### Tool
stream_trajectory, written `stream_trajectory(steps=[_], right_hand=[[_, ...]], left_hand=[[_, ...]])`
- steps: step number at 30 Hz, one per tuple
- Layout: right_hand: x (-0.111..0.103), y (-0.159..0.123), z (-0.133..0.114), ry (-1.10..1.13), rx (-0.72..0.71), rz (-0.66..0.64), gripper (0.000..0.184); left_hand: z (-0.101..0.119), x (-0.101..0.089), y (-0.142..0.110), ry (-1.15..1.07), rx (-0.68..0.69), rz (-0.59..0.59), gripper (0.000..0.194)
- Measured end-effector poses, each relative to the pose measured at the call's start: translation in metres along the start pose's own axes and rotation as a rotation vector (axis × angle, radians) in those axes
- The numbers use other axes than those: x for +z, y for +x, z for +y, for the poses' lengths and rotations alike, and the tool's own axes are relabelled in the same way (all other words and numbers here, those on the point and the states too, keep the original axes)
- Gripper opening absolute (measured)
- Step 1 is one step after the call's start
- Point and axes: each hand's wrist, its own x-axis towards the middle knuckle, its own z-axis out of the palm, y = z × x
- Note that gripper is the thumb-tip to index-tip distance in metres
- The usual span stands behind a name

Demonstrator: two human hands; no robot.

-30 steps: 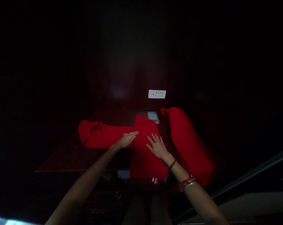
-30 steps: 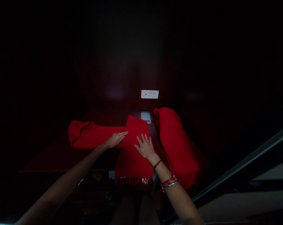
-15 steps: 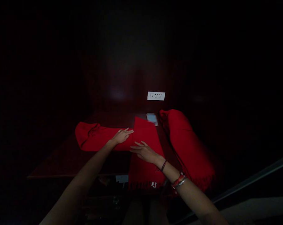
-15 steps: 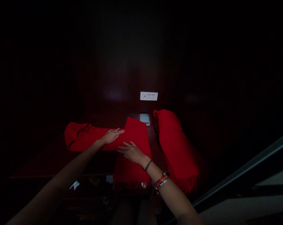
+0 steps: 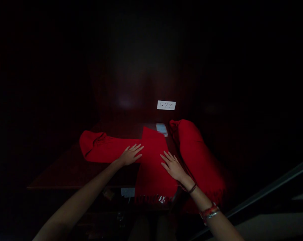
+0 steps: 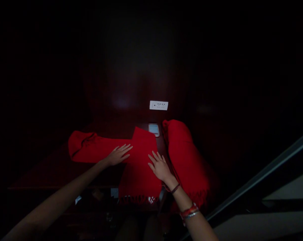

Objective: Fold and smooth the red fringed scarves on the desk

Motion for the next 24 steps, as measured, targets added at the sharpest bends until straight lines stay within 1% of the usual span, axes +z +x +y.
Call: stream_trajectory(steps=[2, 4, 6, 8, 9, 11, 13, 14, 15, 16, 17, 19, 20, 21, 22, 24], right_hand=[[0.002, -0.001, 0.003, -0.003, 0.023, 0.0, 0.044], [0.001, 0.003, 0.003, 0.026, 0.021, -0.013, 0.045], [-0.005, 0.012, 0.003, 0.086, -0.001, -0.03, 0.045], [-0.011, 0.025, 0.006, 0.142, 0.019, -0.009, 0.045], [-0.014, 0.033, 0.008, 0.156, 0.074, 0.02, 0.044], [-0.016, 0.05, 0.013, 0.158, 0.255, 0.074, 0.047], [-0.013, 0.064, 0.018, 0.175, 0.414, 0.085, 0.052], [-0.011, 0.07, 0.02, 0.201, 0.451, 0.087, 0.054], [-0.008, 0.074, 0.022, 0.238, 0.454, 0.1, 0.054], [-0.006, 0.076, 0.024, 0.274, 0.43, 0.135, 0.052], [-0.003, 0.078, 0.025, 0.301, 0.391, 0.191, 0.05], [0.001, 0.076, 0.024, 0.304, 0.3, 0.322, 0.045], [0.003, 0.075, 0.023, 0.281, 0.266, 0.364, 0.042], [0.004, 0.073, 0.022, 0.246, 0.252, 0.374, 0.04], [0.005, 0.071, 0.02, 0.202, 0.264, 0.351, 0.038], [0.005, 0.068, 0.015, 0.102, 0.335, 0.238, 0.036]], left_hand=[[0.002, 0.0, -0.003, -0.028, -0.009, -0.057, 0.05], [0.004, -0.002, -0.001, -0.075, -0.037, -0.074, 0.049], [0.007, -0.007, 0.006, -0.118, -0.096, -0.046, 0.047], [0.01, -0.011, 0.018, -0.141, -0.171, 0.025, 0.046], [0.012, -0.012, 0.025, -0.153, -0.209, 0.064, 0.045], [0.015, -0.011, 0.041, -0.215, -0.305, 0.115, 0.044], [0.015, -0.009, 0.056, -0.362, -0.444, 0.157, 0.05], [0.015, -0.007, 0.063, -0.442, -0.508, 0.176, 0.056], [0.014, -0.006, 0.069, -0.517, -0.554, 0.198, 0.061], [0.013, -0.005, 0.074, -0.582, -0.565, 0.229, 0.065], [0.012, -0.005, 0.077, -0.633, -0.536, 0.274, 0.066], [0.009, -0.005, 0.081, -0.674, -0.399, 0.392, 0.064], [0.008, -0.005, 0.081, -0.667, -0.332, 0.446, 0.061], [0.007, -0.004, 0.08, -0.623, -0.292, 0.467, 0.058], [0.007, -0.003, 0.079, -0.553, -0.286, 0.451, 0.053], [0.007, 0.001, 0.074, -0.416, -0.334, 0.362, 0.043]])
